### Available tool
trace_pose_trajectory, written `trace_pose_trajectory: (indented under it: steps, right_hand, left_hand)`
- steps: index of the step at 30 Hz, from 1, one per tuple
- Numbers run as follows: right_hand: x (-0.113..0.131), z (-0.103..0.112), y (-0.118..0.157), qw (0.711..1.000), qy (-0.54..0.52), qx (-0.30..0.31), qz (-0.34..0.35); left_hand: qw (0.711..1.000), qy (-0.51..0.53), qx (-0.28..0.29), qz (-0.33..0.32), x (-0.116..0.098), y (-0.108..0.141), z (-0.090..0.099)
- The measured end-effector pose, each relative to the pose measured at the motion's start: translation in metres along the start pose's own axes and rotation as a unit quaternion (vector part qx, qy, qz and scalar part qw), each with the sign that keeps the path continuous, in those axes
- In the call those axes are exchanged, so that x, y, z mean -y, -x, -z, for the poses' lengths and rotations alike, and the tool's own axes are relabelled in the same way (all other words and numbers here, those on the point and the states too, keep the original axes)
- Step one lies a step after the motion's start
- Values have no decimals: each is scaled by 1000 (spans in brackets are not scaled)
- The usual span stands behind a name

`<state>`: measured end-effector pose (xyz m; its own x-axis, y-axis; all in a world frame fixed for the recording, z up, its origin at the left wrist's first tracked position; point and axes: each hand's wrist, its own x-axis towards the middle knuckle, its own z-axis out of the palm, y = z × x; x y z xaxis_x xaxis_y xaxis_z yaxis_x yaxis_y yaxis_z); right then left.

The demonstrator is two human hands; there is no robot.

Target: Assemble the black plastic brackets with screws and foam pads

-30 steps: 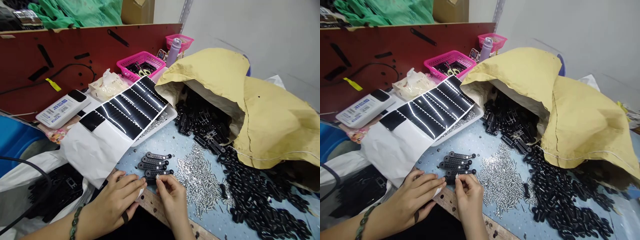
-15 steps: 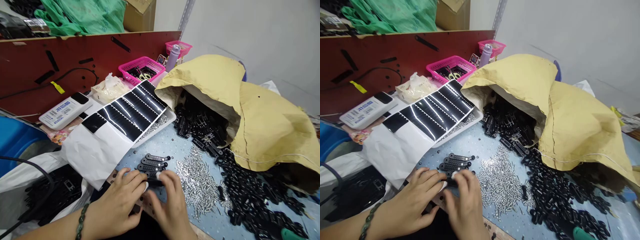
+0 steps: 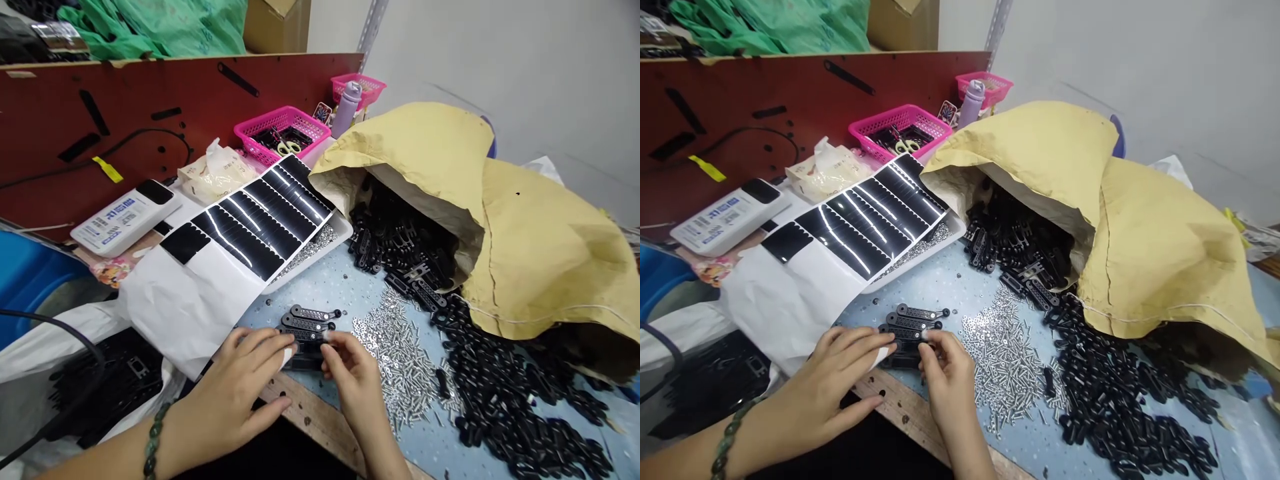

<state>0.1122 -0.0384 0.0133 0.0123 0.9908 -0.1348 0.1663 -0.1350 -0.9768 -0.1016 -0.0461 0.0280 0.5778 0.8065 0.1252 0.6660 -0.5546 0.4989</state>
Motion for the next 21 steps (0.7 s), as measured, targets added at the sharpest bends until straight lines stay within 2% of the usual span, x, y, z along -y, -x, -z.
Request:
trace_pose_trajectory:
  steps: [2,5,9,12,15,18,21]
  right_hand:
    - [-6,-2,-6,999,45,6,-3]
    - [-10,-4,-9,998,69,7,-5]
    - [-9,-2,-10,997,72,22,-13]
    - [-5,-1,-11,991,130,22,16]
    - [-3,-3,-12,972,228,17,59]
    - [-6,-4,-11,951,301,-1,72]
    - [-8,-1,-11,926,365,-19,93]
  left_hand:
    - [999,-45,13,-26,3,1,-7]
    - [997,-70,1,-41,3,2,-12]
    - [996,-76,-16,-51,3,3,-11]
    - [996,-76,-5,-51,2,2,-10]
    - [996,-78,-4,-50,0,-2,-14]
    - [996,-69,-44,-38,-6,-7,-21]
    - [997,-58,-50,-31,-10,-5,-17]
